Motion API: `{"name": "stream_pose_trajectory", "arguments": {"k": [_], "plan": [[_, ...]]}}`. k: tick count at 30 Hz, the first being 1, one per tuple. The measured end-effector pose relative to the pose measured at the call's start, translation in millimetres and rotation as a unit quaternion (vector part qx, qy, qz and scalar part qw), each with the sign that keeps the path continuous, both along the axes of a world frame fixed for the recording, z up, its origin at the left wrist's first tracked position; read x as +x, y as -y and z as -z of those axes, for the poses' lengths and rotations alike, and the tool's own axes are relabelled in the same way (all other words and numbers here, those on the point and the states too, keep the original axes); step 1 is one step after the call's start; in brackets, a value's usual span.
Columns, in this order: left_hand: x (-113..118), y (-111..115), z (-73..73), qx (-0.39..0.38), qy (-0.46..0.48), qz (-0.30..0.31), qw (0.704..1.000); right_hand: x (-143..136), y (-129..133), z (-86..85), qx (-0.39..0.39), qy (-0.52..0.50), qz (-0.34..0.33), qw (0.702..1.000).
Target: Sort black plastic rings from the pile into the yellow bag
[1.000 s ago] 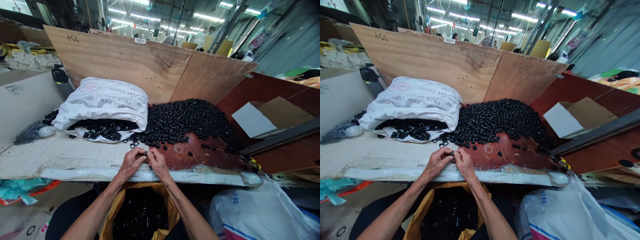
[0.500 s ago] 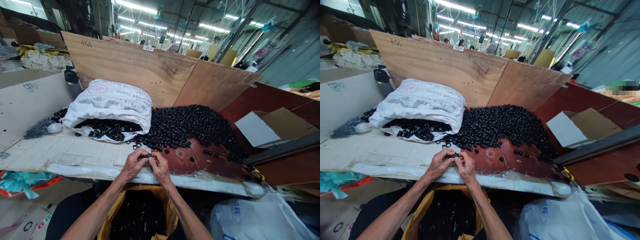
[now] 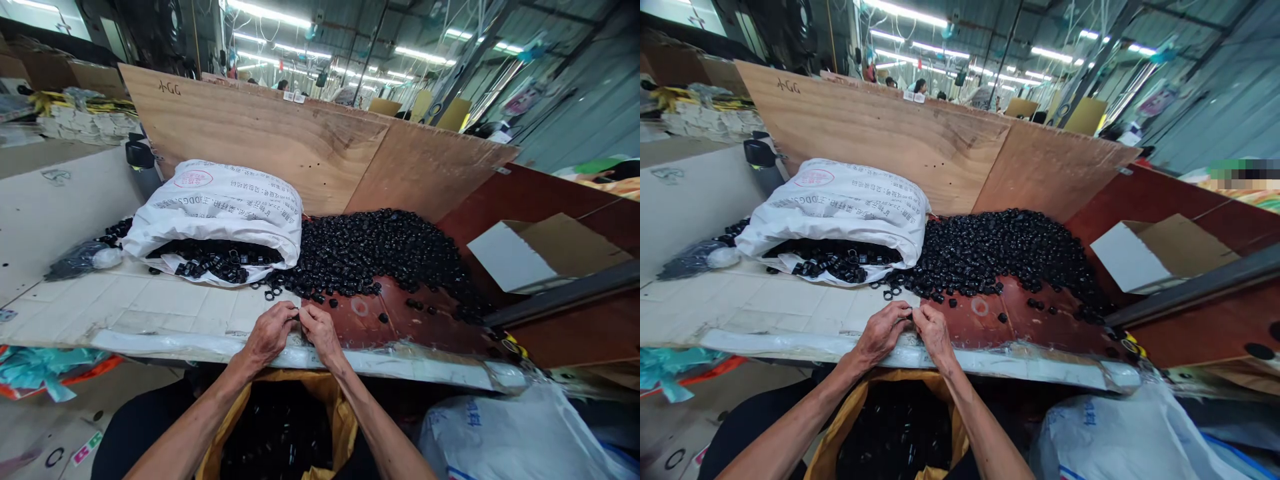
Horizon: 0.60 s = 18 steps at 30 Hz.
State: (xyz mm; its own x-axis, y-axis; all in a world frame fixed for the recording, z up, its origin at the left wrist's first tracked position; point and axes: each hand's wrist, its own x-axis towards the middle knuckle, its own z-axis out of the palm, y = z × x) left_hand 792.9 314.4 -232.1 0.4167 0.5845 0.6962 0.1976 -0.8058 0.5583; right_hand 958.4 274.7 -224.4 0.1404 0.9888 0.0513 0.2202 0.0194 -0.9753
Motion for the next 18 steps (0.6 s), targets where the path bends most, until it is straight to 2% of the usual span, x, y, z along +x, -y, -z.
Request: {"name": "stream_pose_trajectory", "arguments": {"k": [5, 9, 13, 18], "plan": [[-0.8, -2.1, -7.6, -0.147, 0.061, 0.016, 0.987, -1.4, -0.3, -5.8, 0.041, 0.046, -0.012, 0.998], [-1.7, -1.4, -9.4, -0.216, 0.091, 0.03, 0.972, -1.4, 2.2, -8.9, 0.101, 0.114, -0.013, 0.988], [-1.8, -0.7, -8.5, -0.251, 0.106, 0.042, 0.961, -0.4, 3.5, -12.7, 0.143, 0.141, -0.021, 0.979], [-2.7, 1.2, -8.8, -0.239, 0.091, 0.03, 0.966, 0.4, 1.5, -19.6, 0.158, 0.139, -0.032, 0.977]]}}
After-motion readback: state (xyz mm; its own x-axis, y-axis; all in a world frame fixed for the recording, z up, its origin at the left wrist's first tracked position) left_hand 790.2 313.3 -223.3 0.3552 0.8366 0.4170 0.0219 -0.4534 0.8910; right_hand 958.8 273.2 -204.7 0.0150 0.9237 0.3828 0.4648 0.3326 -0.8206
